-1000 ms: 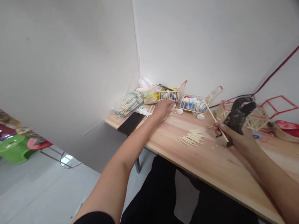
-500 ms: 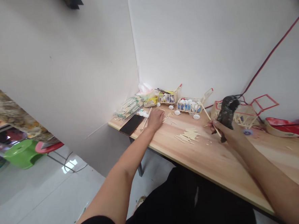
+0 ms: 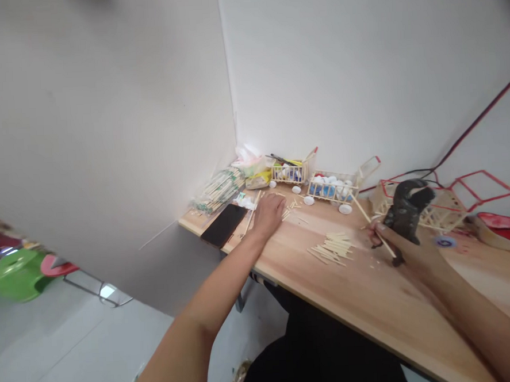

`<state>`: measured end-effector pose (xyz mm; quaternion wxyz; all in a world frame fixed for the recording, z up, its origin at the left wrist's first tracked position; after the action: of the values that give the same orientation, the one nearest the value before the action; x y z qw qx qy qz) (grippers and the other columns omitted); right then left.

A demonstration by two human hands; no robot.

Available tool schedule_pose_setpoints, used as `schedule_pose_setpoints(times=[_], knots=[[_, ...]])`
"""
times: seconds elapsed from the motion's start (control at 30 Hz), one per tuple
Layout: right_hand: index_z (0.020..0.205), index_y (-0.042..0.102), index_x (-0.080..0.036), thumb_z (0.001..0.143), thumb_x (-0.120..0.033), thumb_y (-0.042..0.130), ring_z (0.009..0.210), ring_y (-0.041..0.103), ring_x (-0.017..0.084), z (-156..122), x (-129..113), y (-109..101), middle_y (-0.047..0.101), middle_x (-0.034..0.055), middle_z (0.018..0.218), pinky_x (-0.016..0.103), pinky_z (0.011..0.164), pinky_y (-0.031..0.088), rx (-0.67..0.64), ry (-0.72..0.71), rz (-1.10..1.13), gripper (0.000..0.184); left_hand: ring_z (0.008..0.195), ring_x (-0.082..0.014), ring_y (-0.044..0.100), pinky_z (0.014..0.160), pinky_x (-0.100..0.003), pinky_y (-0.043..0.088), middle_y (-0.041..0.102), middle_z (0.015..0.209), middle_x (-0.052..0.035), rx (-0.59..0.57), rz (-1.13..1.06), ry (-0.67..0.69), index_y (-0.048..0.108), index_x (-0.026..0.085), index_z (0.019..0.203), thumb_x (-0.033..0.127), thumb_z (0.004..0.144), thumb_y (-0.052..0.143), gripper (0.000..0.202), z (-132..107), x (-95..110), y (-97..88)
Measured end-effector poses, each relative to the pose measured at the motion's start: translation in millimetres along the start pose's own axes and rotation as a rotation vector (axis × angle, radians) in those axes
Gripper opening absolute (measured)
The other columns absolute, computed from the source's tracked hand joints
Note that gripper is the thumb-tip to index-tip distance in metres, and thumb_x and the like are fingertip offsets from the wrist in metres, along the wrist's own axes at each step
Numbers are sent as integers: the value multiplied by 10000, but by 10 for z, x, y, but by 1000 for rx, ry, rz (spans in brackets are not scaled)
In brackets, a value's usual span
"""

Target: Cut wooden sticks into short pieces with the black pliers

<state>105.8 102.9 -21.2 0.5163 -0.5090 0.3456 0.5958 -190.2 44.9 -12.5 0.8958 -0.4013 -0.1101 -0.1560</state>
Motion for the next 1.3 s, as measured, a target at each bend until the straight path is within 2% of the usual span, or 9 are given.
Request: schedule_pose_setpoints(times=[0.17,0.3,0.5,0.6,0.73,0.83,1.0,1.13,1.3], knots=[[859,640,-194,722,-479,774,615,548,156,-82,111,122,617,37,738,286,541,449,-102,143,158,343,938,-220,592,894,-369,430,705,952,-86,20,-190,-56,690,187,940,282,972,415,293,-1,116,-123],[825,606,-200,753,-470,747,633,533,149,-102,-1,190,598,30,747,272,550,434,-127,158,219,314,934,-207,626,839,-336,459,728,966,-71,-54,-552,-199,729,195,940,255,897,536,206,150,308,-103],[749,576,-200,765,-501,722,586,495,140,-99,-79,230,554,8,683,283,558,420,-165,161,286,335,583,-79,540,564,-225,396,655,786,-37,-622,-1308,-596,711,118,929,401,724,750,352,259,935,596],[775,605,-196,799,-489,694,605,521,147,-101,-5,221,597,22,712,285,577,429,-193,189,272,307,523,-39,464,528,-200,336,557,648,22,-637,-1534,-678,668,99,797,459,586,845,454,277,1182,803],[808,634,-197,781,-488,712,621,551,159,-91,57,198,633,32,724,287,578,442,-153,233,284,303,514,-61,496,530,-207,363,537,564,28,-587,-1536,-662,634,109,745,489,622,817,439,354,1248,867],[818,644,-199,732,-508,747,615,571,172,-88,80,153,637,31,709,288,547,450,-60,282,262,336,491,-66,512,514,-207,392,571,556,10,-543,-1421,-574,630,118,737,471,716,751,374,479,1208,778],[817,660,-192,748,-528,730,480,503,134,-121,93,106,594,5,592,258,432,363,-49,352,140,350,450,-76,537,484,-212,443,590,534,1,-562,-1350,-441,591,141,683,419,778,712,318,616,1308,653],[808,690,-184,757,-565,706,470,481,124,-114,10,74,573,-2,555,249,429,333,-53,317,-2,385,424,-93,560,463,-217,459,583,505,5,-539,-1343,-408,564,150,661,403,802,693,317,624,1408,657],[761,692,-189,750,-583,694,506,504,143,-92,-90,118,571,0,544,264,491,375,-101,258,-119,394,419,-86,549,473,-214,464,573,502,11,-498,-1311,-422,546,156,646,402,820,671,327,579,1362,680]])
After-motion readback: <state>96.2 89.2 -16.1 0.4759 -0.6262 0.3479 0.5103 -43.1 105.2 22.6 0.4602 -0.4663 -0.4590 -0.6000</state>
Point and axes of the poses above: each hand's wrist, its own z-axis towards the middle knuckle, its own y-axis out of the palm, x = y × z, the point moved 6 cm from there along z, towards the middle knuckle
